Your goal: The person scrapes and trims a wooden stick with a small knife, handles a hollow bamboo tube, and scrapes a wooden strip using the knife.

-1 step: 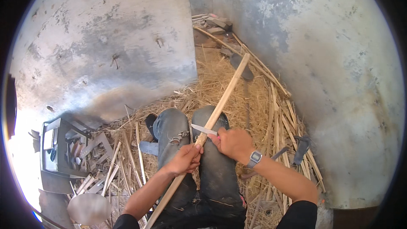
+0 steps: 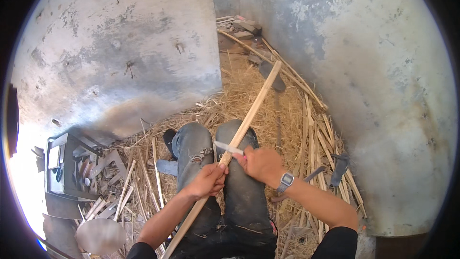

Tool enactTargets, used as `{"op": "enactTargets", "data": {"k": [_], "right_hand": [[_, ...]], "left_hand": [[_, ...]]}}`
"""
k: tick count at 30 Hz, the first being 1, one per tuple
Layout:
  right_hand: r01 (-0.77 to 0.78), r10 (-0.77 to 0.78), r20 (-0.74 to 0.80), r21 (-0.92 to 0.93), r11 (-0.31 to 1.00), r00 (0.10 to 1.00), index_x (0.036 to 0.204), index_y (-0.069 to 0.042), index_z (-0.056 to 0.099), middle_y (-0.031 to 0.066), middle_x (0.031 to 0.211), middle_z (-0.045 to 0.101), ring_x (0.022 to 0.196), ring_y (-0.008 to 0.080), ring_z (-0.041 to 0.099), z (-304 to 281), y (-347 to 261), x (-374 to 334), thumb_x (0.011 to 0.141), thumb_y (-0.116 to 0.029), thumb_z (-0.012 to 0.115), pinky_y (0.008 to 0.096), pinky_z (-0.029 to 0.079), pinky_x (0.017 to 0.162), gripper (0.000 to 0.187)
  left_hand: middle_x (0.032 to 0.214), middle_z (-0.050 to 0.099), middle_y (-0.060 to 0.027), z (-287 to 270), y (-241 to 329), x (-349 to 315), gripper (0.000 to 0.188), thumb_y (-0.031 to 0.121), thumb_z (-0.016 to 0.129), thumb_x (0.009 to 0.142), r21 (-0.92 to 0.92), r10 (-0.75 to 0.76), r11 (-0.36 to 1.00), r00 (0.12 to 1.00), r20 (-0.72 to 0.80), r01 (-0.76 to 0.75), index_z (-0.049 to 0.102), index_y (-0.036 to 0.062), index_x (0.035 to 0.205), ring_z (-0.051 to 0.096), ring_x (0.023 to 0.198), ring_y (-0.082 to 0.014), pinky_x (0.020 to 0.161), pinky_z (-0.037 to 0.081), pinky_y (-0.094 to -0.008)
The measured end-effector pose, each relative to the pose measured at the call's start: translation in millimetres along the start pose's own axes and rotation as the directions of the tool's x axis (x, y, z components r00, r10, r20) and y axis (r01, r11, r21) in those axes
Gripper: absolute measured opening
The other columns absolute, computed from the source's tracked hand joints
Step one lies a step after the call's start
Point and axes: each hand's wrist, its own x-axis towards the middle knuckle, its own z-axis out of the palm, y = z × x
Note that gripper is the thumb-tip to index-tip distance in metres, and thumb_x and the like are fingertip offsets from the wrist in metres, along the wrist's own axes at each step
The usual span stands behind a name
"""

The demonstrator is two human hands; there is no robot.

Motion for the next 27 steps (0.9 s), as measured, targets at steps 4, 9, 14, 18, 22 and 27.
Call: {"op": "enactTargets", "data": {"k": [4,9,14,18,22,27], "right_hand": [[0.056,-0.056,-0.001,-0.064,0.996,0.998,0.076,-0.01,0.064,0.0145,0.052,0.06,0.046,0.0354,0.062,-5.9,9.1,4.7,0.103,-0.053,0.055,0.0471,0.049,0.045,0.052],[-0.03,0.029,-0.057,-0.005,1.0,0.998,0.075,-0.007,0.063,0.0176,0.058,0.063,0.052,0.0368,0.065,22.3,58.1,25.7,0.106,-0.05,0.049,0.0473,0.051,0.048,0.055],[-0.296,0.287,-0.131,-0.056,0.953,0.949,0.073,-0.005,0.063,0.0201,0.059,0.06,0.053,0.0377,0.06,-0.8,153.3,38.0,0.108,-0.047,0.045,0.0504,0.047,0.052,0.058],[-0.313,0.313,-0.039,0.005,0.95,0.949,0.074,-0.003,0.062,0.0201,0.061,0.059,0.055,0.039,0.059,-10.8,94.8,36.4,0.109,-0.046,0.041,0.0508,0.046,0.056,0.06],[-0.419,0.461,-0.047,0.345,0.84,0.886,0.083,-0.001,0.061,0.0194,0.066,0.06,0.059,0.0386,0.059,11.2,111.2,16.9,0.111,-0.041,0.042,0.0495,0.046,0.059,0.053],[-0.394,0.536,-0.174,0.501,0.771,0.826,0.095,0.0,0.063,0.0154,0.066,0.058,0.059,0.0325,0.058,16.5,123.5,0.3,0.11,-0.039,0.049,0.0462,0.044,0.06,0.044]], "left_hand": [[0.065,0.033,0.0057,5.3,3.6,-0.1,0.029,0.037,0.037,0.116,0.025,0.0,1.0,0.999,-0.037,0.001,0.048,0.0111,0.106,0.029,0.047,-0.0056,0.041,0.026,-0.0253],[0.065,0.033,0.0057,15.4,11.0,3.0,0.03,0.037,0.038,0.116,0.023,0.011,1.0,0.997,-0.075,-0.009,0.048,0.0112,0.105,0.029,0.046,-0.0057,0.041,0.027,-0.0252],[0.062,0.032,0.006,4.6,-6.0,-14.6,0.031,0.04,0.039,0.115,0.009,-0.054,0.998,0.998,-0.011,0.054,0.048,0.012,0.104,0.029,0.045,-0.0057,0.038,0.024,-0.0251],[0.061,0.031,0.0059,3.3,-7.3,-24.0,0.034,0.043,0.04,0.115,-0.063,-0.07,0.996,0.997,-0.022,0.068,0.05,0.0116,0.103,0.027,0.043,-0.0058,0.038,0.024,-0.0247],[0.063,0.033,0.0049,1.7,-6.7,-16.7,0.035,0.042,0.041,0.114,-0.066,-0.081,0.994,0.996,0.024,0.083,0.051,0.0097,0.108,0.029,0.044,-0.0057,0.038,0.024,-0.0241],[0.066,0.036,0.0032,-7.8,2.2,-4.7,0.035,0.042,0.044,0.113,-0.123,-0.096,0.987,0.993,0.062,0.103,0.052,0.0083,0.115,0.031,0.044,-0.0059,0.039,0.024,-0.0235]]}}
